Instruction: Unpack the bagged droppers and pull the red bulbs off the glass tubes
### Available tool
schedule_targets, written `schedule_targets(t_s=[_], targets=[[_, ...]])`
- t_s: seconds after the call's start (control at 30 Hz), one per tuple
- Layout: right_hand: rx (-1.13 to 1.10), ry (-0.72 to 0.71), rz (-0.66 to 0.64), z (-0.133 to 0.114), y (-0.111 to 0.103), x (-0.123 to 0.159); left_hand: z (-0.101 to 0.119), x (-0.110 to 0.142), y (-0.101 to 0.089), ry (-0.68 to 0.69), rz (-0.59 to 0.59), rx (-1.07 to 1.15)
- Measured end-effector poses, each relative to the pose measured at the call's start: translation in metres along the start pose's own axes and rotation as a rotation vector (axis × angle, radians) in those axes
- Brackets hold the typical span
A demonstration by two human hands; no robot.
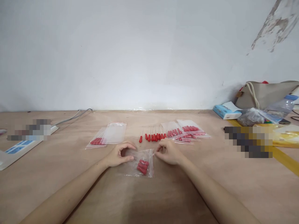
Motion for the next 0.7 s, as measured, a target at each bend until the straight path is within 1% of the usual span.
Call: schedule_targets(t_s=[0.07, 0.13, 0.2, 0.27, 0.37, 0.47, 0.53, 0.63, 0.7], targets=[[-0.036, -0.041, -0.108, -0.009, 0.010, 0.009, 0.006, 0.001, 0.006, 0.043, -0.064, -0.003], [-0.043, -0.063, -0.167, -0.017, 0.017, 0.013, 0.009, 0.003, 0.012, 0.045, -0.117, -0.026], [-0.059, -0.081, -0.215, -0.025, 0.024, 0.013, 0.010, 0.003, 0.015, 0.038, -0.131, -0.056], [-0.088, -0.104, -0.249, -0.033, 0.030, 0.010, 0.011, 0.004, 0.015, 0.043, -0.109, -0.095], [-0.118, -0.097, -0.223, -0.037, 0.030, 0.006, 0.010, 0.003, 0.013, 0.034, -0.061, -0.167], [-0.122, -0.071, -0.184, -0.036, 0.030, 0.005, 0.010, 0.003, 0.013, 0.030, -0.039, -0.214], [-0.124, -0.064, -0.189, -0.036, 0.034, 0.004, 0.011, 0.002, 0.013, 0.036, -0.038, -0.229], [-0.155, 0.004, -0.216, -0.030, 0.042, 0.003, 0.011, 0.002, 0.012, 0.019, -0.038, -0.237], [-0.184, 0.035, -0.217, -0.026, 0.043, 0.003, 0.009, 0.002, 0.011, -0.004, -0.041, -0.226]])
Point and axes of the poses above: each hand's wrist, its own x-axis away from the middle knuckle, its own y-axis out of the palm, z = x × y, the point moved 10 cm from there along -x, towards the middle knuckle, and after that the axes turned 5 degrees about -z, right-handed, at the moved point
